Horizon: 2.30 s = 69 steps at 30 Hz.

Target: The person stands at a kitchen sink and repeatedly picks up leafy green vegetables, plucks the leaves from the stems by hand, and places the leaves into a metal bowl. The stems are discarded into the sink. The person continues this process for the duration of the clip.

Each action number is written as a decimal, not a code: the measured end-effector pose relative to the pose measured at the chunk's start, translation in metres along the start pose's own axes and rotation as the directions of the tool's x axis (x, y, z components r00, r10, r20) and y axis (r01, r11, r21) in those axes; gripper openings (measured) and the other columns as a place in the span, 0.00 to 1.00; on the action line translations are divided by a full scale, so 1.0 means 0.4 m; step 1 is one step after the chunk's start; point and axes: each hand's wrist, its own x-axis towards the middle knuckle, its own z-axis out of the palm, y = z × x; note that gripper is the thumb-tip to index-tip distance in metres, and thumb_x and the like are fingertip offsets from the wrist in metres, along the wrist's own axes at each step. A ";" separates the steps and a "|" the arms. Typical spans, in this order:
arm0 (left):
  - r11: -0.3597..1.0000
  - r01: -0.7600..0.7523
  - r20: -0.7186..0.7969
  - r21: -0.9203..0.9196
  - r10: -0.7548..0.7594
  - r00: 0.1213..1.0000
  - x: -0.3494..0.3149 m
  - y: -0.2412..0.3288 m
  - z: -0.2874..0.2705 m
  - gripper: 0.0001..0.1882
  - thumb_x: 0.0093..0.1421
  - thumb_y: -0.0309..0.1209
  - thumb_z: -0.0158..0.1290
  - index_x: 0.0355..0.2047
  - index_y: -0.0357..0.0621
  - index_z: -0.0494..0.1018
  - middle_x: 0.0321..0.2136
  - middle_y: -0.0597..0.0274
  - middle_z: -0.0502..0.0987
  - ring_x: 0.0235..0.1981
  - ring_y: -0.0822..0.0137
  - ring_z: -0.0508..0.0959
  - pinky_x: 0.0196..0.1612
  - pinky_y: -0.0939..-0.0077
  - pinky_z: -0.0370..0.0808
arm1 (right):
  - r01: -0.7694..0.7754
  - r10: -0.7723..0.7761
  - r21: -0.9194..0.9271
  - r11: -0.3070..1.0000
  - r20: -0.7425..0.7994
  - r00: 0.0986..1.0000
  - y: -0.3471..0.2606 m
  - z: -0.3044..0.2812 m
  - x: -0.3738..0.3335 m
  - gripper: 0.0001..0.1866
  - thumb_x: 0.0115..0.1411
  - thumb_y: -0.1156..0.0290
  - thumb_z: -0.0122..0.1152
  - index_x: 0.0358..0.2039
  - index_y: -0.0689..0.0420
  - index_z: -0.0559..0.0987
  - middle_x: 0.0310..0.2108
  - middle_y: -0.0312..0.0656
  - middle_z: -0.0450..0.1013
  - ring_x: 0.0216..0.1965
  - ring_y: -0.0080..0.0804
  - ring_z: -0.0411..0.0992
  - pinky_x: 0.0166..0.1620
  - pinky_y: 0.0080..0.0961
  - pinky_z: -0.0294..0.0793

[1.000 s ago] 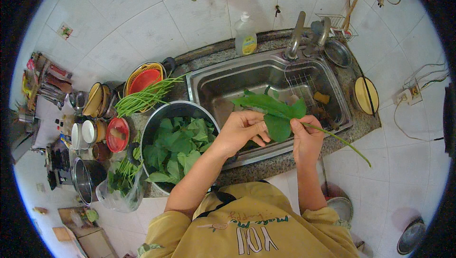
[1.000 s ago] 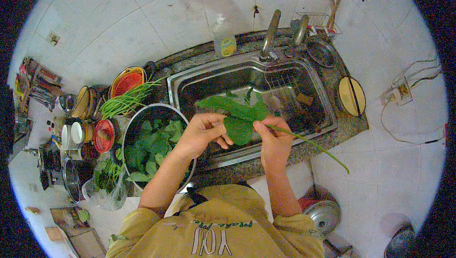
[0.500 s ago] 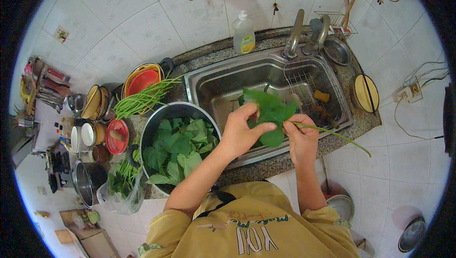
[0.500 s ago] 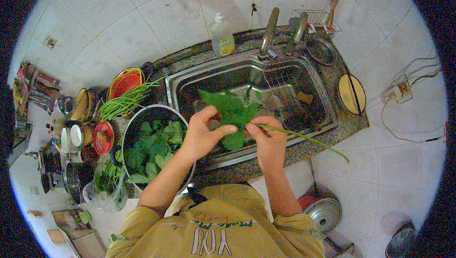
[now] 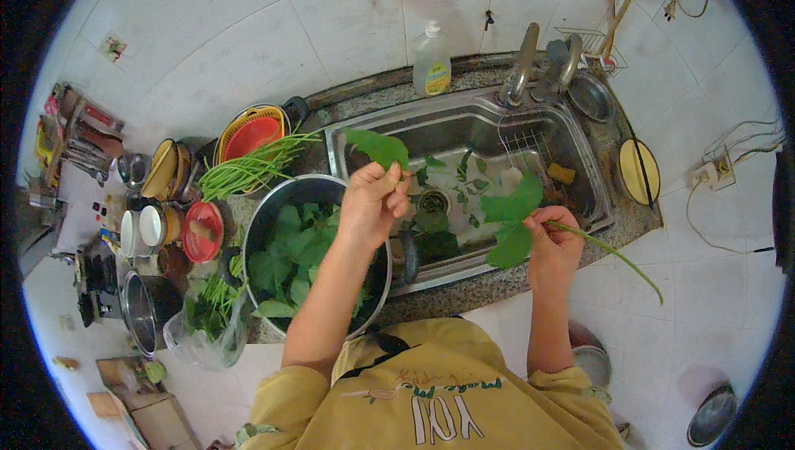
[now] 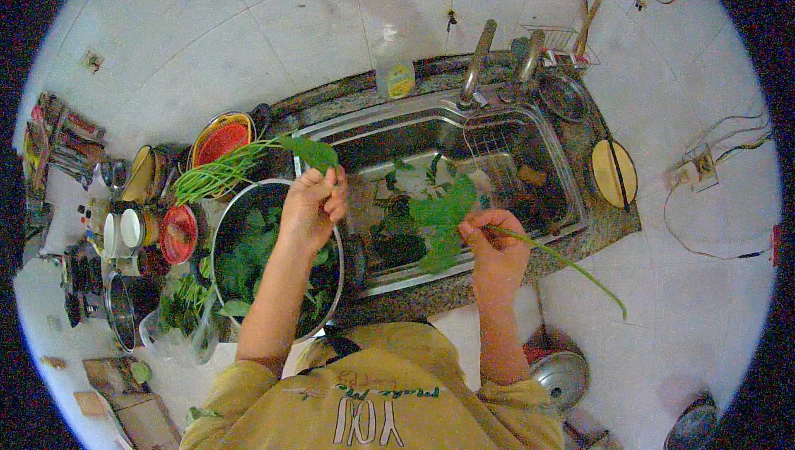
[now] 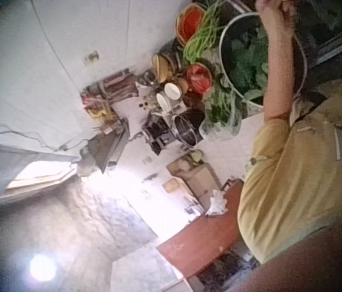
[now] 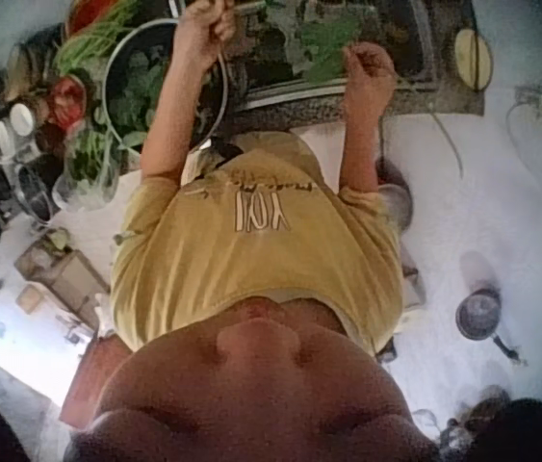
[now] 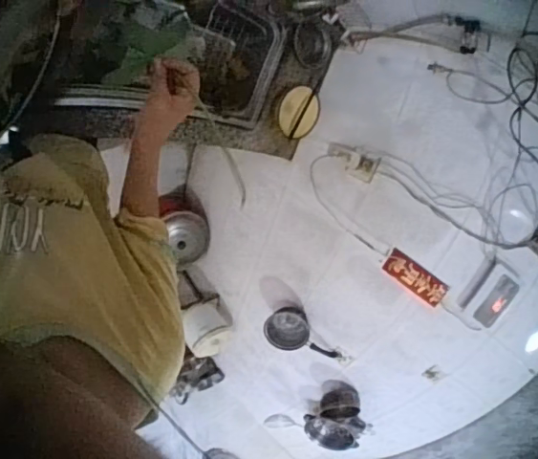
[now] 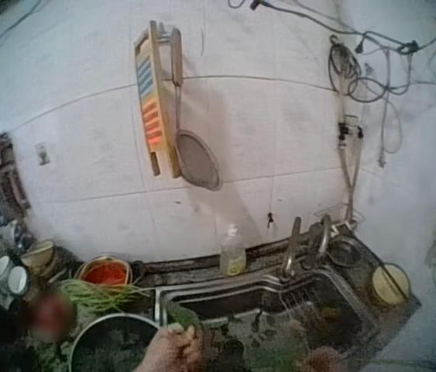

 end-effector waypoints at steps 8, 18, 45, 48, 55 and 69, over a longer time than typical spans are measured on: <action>-0.078 -0.301 0.310 0.950 0.316 0.896 0.026 -0.017 -0.034 0.15 0.52 0.25 0.48 0.41 0.41 0.70 0.37 0.52 0.71 0.34 0.55 0.72 0.39 0.72 0.68 | -0.123 0.112 0.112 0.986 0.095 0.989 -0.002 0.035 -0.008 0.08 0.44 0.85 0.57 0.23 0.59 0.69 0.22 0.38 0.68 0.24 0.24 0.68 0.28 0.19 0.70; 0.058 -0.684 0.634 0.727 0.325 0.702 -0.127 0.015 0.149 0.24 0.46 0.34 0.56 0.44 0.43 0.68 0.45 0.53 0.67 0.46 0.56 0.68 0.47 0.67 0.65 | -0.114 0.112 0.009 0.993 0.138 0.984 0.003 0.076 -0.020 0.09 0.42 0.83 0.60 0.24 0.60 0.70 0.22 0.36 0.68 0.24 0.23 0.68 0.28 0.17 0.70; 0.721 -0.313 0.041 0.618 0.368 0.929 -0.017 -0.086 0.003 0.15 0.58 0.27 0.42 0.46 0.38 0.66 0.36 0.53 0.73 0.37 0.59 0.73 0.42 0.74 0.68 | -0.111 -0.036 0.469 0.876 0.294 0.955 0.003 0.113 -0.028 0.10 0.47 0.85 0.52 0.27 0.56 0.64 0.26 0.43 0.67 0.28 0.31 0.67 0.33 0.25 0.69; 0.213 -0.463 0.246 0.860 0.623 0.743 -0.018 -0.097 -0.009 0.18 0.57 0.29 0.44 0.48 0.39 0.65 0.46 0.47 0.67 0.49 0.56 0.67 0.50 0.72 0.62 | -0.174 0.062 0.332 0.927 0.323 0.944 -0.005 0.124 -0.029 0.10 0.48 0.83 0.53 0.30 0.57 0.65 0.26 0.42 0.68 0.28 0.29 0.67 0.35 0.24 0.69; 0.405 -0.574 0.430 0.711 0.396 0.812 -0.139 -0.011 0.050 0.23 0.50 0.29 0.51 0.48 0.41 0.65 0.39 0.56 0.71 0.42 0.62 0.70 0.47 0.71 0.65 | 0.009 0.389 -0.494 0.870 0.697 0.602 0.036 0.121 -0.042 0.07 0.49 0.78 0.55 0.29 0.64 0.69 0.22 0.37 0.67 0.25 0.23 0.66 0.28 0.21 0.65; 0.833 -0.288 -0.307 0.473 0.462 0.832 -0.347 0.094 -0.156 0.09 0.56 0.27 0.45 0.33 0.33 0.71 0.28 0.61 0.74 0.26 0.75 0.72 0.31 0.82 0.69 | 0.435 0.577 -0.586 0.684 0.799 0.170 0.053 0.228 -0.047 0.10 0.42 0.79 0.58 0.29 0.59 0.73 0.17 0.33 0.64 0.19 0.19 0.61 0.24 0.17 0.61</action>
